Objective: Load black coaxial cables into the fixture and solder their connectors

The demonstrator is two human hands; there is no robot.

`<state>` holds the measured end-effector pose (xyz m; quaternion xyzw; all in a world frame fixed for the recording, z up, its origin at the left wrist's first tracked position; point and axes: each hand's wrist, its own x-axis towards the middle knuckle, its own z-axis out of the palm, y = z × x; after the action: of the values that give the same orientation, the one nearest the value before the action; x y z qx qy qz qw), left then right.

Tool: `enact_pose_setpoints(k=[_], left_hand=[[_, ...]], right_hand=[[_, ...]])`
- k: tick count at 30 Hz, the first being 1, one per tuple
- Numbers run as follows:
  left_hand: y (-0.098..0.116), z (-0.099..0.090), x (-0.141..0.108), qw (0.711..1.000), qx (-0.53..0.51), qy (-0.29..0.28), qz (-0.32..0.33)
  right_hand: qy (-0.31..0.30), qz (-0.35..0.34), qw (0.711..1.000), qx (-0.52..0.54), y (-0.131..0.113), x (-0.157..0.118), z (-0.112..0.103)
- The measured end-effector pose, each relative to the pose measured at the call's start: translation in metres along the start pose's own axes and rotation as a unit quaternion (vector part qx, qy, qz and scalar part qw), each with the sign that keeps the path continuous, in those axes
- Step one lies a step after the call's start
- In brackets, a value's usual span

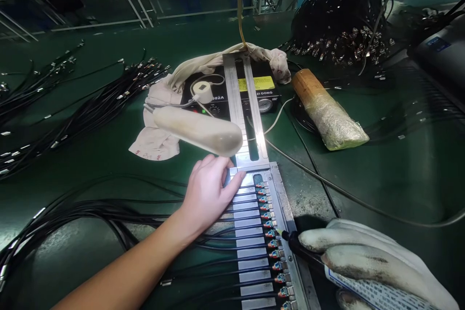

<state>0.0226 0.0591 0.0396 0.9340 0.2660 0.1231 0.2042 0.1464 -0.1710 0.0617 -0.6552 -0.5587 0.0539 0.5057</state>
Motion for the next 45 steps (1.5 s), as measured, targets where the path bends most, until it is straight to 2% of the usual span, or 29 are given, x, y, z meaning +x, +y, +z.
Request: enact_pose_setpoints(k=[6,13,20,24,29,33,45], left_hand=[[-0.001,-0.001,-0.001,1.0,-0.003,-0.002,-0.002],[-0.001,0.0,0.001,1.0,0.0,-0.003,0.0],[-0.001,0.001,0.0,1.0,-0.002,-0.001,0.0],[-0.002,0.001,-0.001,1.0,0.0,0.0,0.0],[-0.002,0.002,0.0,1.0,0.001,-0.001,-0.003],[-0.001,0.002,0.0,1.0,-0.001,-0.003,-0.003],[-0.001,0.001,0.0,1.0,-0.002,-0.001,-0.003]], right_hand=[[0.034,0.015,0.999,0.005,-0.007,0.001,0.005],[-0.014,-0.006,1.0,-0.005,0.0,-0.001,-0.003],[0.011,0.009,1.0,0.007,0.001,0.0,-0.002],[-0.013,-0.016,1.0,0.014,0.004,0.0,-0.002],[0.01,-0.005,1.0,0.015,0.008,-0.001,-0.003],[-0.028,-0.032,0.999,0.003,0.009,0.001,-0.006],[-0.056,-0.061,0.997,0.01,0.012,0.005,-0.01]])
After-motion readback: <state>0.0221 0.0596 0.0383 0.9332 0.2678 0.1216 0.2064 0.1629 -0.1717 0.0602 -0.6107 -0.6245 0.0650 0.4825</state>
